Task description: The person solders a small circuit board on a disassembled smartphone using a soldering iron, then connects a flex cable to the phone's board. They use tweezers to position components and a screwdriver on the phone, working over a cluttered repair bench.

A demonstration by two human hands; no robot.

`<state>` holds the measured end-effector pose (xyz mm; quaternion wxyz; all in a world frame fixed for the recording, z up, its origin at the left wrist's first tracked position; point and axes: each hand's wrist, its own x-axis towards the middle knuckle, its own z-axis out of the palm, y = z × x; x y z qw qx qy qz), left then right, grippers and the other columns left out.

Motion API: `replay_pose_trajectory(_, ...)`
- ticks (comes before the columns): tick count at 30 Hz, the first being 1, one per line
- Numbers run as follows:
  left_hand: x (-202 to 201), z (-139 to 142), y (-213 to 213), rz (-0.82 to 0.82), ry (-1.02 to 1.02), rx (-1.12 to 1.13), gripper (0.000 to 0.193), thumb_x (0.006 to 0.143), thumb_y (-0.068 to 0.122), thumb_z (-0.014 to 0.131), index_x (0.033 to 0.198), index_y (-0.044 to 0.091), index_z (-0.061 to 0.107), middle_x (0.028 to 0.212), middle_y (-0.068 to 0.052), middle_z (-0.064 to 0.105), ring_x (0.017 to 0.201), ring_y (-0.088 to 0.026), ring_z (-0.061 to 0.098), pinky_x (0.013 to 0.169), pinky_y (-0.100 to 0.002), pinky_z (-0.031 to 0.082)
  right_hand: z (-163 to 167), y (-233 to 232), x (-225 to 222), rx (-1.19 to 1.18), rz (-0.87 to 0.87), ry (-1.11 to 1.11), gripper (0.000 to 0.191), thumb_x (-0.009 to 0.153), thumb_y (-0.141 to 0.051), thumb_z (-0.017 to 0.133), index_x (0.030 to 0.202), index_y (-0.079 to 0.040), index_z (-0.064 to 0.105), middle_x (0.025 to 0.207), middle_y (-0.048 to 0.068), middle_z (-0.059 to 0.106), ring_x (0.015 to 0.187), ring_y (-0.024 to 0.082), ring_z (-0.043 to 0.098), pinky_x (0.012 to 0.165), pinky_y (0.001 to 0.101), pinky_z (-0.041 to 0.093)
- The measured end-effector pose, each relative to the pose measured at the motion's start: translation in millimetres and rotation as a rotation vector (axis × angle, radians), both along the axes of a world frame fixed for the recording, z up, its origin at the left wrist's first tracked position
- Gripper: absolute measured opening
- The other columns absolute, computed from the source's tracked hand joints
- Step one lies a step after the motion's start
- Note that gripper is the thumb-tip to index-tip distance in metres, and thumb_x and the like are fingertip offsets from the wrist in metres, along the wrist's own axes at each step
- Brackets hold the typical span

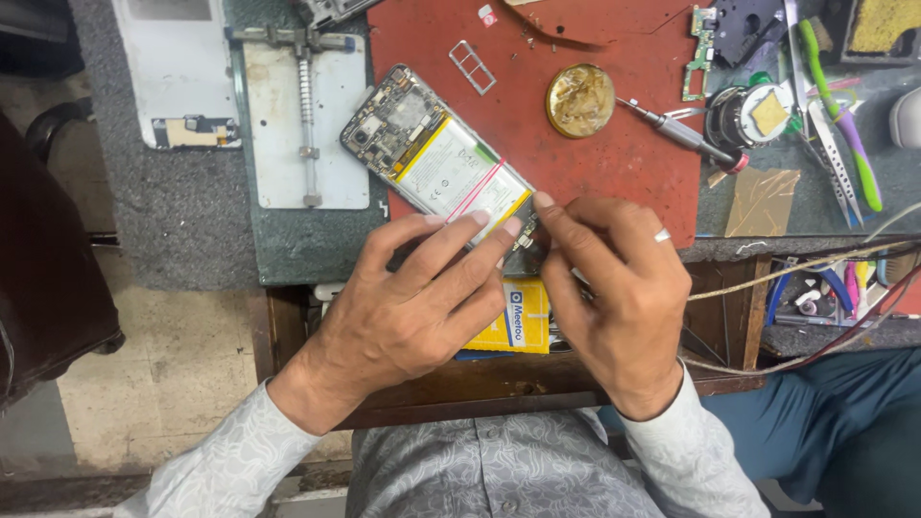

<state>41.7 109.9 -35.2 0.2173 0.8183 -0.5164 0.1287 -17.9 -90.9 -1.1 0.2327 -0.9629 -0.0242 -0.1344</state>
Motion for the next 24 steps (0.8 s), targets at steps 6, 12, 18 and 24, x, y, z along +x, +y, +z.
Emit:
replay_pose_trajectory(6, 0, 1, -2, 0.009, -0.043, 0.032, 0.003, 0.100, 0.018, 0.066, 0.097, 0.018, 0.069, 0.142, -0.001, 0.065, 0.121, -0.016, 0.053, 0.103, -0.036, 0.041, 2, -10, 6, -0.180, 0.127, 0.002, 0.039, 0.082, 0.000, 0.077, 0.121, -0.002, 0.074, 0.105, 0.008, 0.066, 0.090, 0.028, 0.061, 0.077, 0.0393, 0.051)
replay_pose_trajectory(12, -4, 3, -7, 0.021, -0.025, 0.047, 0.002, 0.099, 0.015, 0.067, 0.099, 0.016, 0.069, 0.144, 0.000, 0.064, 0.108, -0.013, 0.053, 0.097, -0.032, 0.041, -1, -44, 9, -0.109, -0.033, -0.115, 0.032, 0.095, 0.005, 0.069, 0.125, -0.006, 0.070, 0.119, 0.009, 0.065, 0.106, 0.028, 0.063, 0.093, 0.0373, 0.052)
replay_pose_trajectory(18, -5, 4, -7, 0.031, 0.034, 0.037, 0.005, 0.098, 0.013, 0.068, 0.102, 0.013, 0.070, 0.146, -0.001, 0.063, 0.100, -0.013, 0.051, 0.094, -0.031, 0.043, -6, -64, 15, -0.270, -0.147, -0.122, 0.023, 0.104, 0.003, 0.071, 0.126, -0.004, 0.069, 0.118, 0.010, 0.064, 0.109, 0.031, 0.055, 0.096, 0.0407, 0.044)
replay_pose_trajectory(24, -11, 6, -7, 0.063, 0.057, 0.024, 0.012, 0.096, 0.012, 0.068, 0.107, 0.009, 0.071, 0.146, -0.002, 0.063, 0.102, -0.016, 0.052, 0.092, -0.032, 0.044, -1, -63, 15, -0.290, -0.154, -0.092, 0.020, 0.103, 0.002, 0.073, 0.121, -0.006, 0.070, 0.110, 0.011, 0.063, 0.105, 0.033, 0.052, 0.095, 0.0441, 0.043)
